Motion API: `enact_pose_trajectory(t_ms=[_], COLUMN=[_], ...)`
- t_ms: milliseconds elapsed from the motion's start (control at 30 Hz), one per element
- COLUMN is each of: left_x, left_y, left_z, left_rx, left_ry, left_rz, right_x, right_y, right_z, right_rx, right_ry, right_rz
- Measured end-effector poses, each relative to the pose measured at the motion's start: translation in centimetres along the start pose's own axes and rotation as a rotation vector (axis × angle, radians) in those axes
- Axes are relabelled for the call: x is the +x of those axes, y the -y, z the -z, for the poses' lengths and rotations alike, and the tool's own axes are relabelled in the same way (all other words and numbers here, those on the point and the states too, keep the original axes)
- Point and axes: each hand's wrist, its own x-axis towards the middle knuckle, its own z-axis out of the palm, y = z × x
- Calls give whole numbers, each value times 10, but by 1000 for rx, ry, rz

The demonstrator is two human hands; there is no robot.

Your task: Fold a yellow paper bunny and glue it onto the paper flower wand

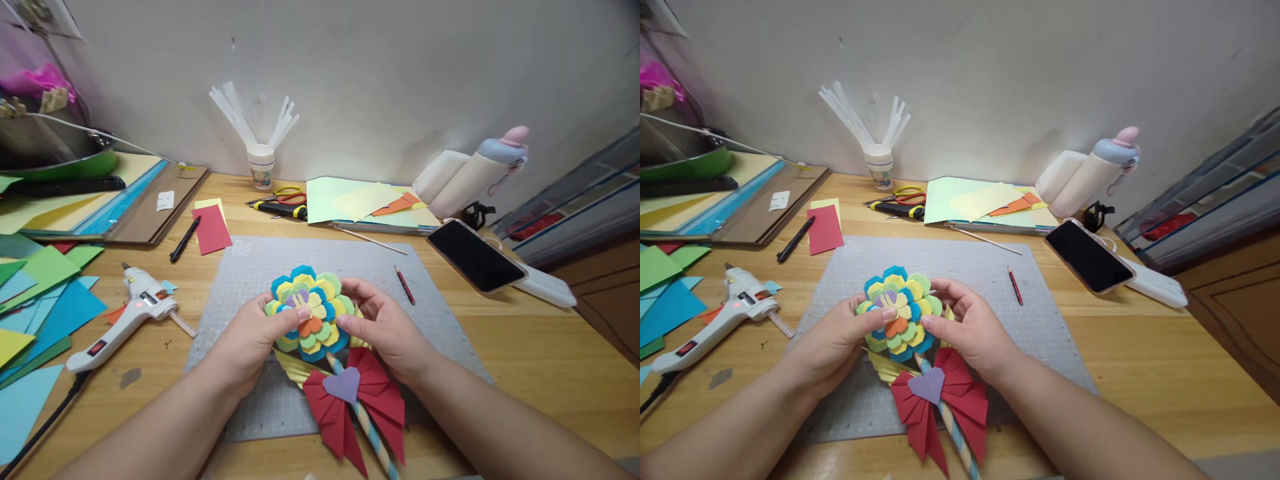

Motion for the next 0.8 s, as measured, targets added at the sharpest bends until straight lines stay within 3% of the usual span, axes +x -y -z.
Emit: enact_pose_trajectory(t_ms=[367, 533, 700, 800], left_x=[0, -3, -5, -5], left_y=[-7, -5, -2, -3], left_z=[1, -2, -4, -4], left_rx=[-55, 16, 184, 128], left_ry=[75, 30, -140, -104], left_rz=[-56, -81, -152, -116], right_x=[3, 2, 1, 0], right_y=[1, 1, 3, 5], right_z=[1, 0, -2, -2], right_rx=[129, 115, 71, 36], right_ry=[-16, 3, -15, -24], right_rz=[-75, -47, -12, -3])
